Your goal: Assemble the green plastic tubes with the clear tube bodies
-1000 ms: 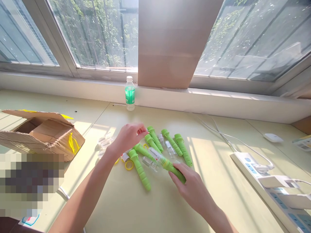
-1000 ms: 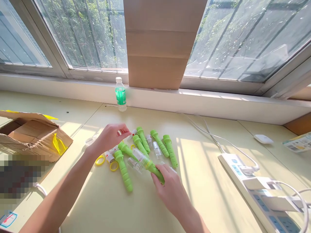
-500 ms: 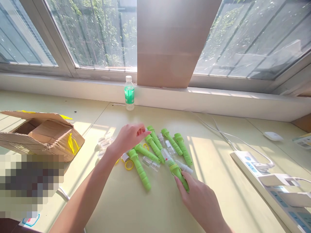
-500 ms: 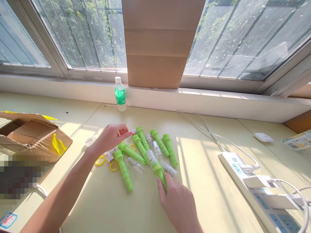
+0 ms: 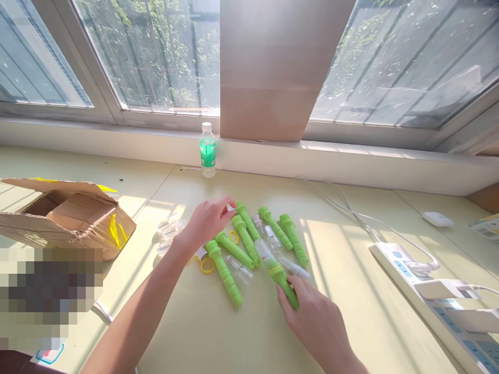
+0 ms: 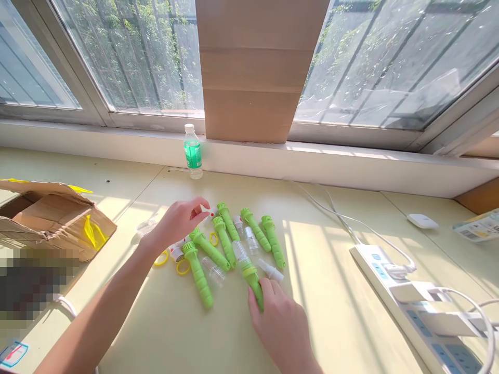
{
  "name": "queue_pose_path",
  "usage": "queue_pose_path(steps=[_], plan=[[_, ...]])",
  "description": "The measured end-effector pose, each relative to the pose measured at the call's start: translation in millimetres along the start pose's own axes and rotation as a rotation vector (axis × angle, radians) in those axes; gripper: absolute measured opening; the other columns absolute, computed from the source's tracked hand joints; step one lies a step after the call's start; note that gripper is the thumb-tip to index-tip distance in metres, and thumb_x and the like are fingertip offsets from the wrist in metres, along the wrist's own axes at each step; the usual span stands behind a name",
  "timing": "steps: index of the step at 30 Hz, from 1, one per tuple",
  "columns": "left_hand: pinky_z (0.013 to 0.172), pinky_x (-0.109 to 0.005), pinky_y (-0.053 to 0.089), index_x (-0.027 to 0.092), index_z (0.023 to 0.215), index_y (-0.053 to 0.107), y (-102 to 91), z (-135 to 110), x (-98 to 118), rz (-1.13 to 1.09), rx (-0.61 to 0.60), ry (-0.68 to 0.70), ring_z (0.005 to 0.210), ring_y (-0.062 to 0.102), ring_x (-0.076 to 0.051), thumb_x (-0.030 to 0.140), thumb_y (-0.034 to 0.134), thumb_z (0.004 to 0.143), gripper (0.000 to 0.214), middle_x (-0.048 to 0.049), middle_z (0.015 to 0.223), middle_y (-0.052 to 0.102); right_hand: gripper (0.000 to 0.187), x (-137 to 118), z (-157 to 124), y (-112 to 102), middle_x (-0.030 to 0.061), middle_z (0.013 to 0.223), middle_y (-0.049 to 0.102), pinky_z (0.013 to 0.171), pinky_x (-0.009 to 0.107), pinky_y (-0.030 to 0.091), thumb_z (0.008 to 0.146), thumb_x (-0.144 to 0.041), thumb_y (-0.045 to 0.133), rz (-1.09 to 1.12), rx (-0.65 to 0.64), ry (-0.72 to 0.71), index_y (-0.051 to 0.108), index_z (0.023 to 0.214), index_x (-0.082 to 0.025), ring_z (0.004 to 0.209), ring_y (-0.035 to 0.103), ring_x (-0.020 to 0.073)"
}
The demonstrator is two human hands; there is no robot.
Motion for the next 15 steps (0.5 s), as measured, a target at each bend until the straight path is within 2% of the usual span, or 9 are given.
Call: queue_pose_path(steps=[4,8,12,15], plan=[[0.054,-0.024,0.038,0.023,0.089,0.062,-1.0,-0.2,1.4,-0.005,0.008,-0.002,0.053,0.052,-0.013,0.037,0.047,0.092,0.021,0.0028,0.062,0.060,0.034,15.9,14.0,-12.8,0.0042,0.065,0.065,0.043,0.027,0.035,0.091,-0.049,0.043,0.077,0.062,0.146,0.061,0.087,-0.020,0.046,0.056,0.0180],[0.051,-0.024,0.037,0.022,0.087,0.063,-1.4,-0.8,2.1,-0.009,0.016,-0.005,0.051,0.051,-0.013,0.039,0.048,0.091,0.023,0.0030,0.060,0.059,0.032,42.5,39.8,-21.1,0.0032,0.064,0.064,0.045,0.026,0.035,0.086,-0.052,0.050,0.110,0.042,0.309,0.062,0.084,-0.022,0.049,0.057,0.0181],[0.051,-0.024,0.037,0.023,0.087,0.063,-1.9,-1.5,1.8,0.004,-0.003,-0.008,0.052,0.052,-0.014,0.041,0.046,0.091,0.026,0.0024,0.060,0.059,0.034,72.6,64.8,-15.7,0.0067,0.069,0.067,0.046,0.026,0.032,0.086,-0.052,0.046,0.045,-0.001,0.394,0.063,0.084,-0.022,0.054,0.059,0.0209],[0.051,-0.025,0.037,0.023,0.087,0.063,-1.0,-1.6,0.3,0.001,-0.009,-0.015,0.052,0.053,-0.014,0.041,0.046,0.091,0.025,0.0024,0.061,0.060,0.039,93.2,75.7,-3.3,0.0083,0.068,0.067,0.048,0.028,0.032,0.085,-0.054,0.043,0.020,-0.087,0.425,0.063,0.082,-0.021,0.056,0.060,0.0230]])
Point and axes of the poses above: each hand's wrist, its own z-axis towards the middle knuckle, its own y-axis out of the palm, x = y × z, the point moved 1 cm from there along z, towards the middle knuckle
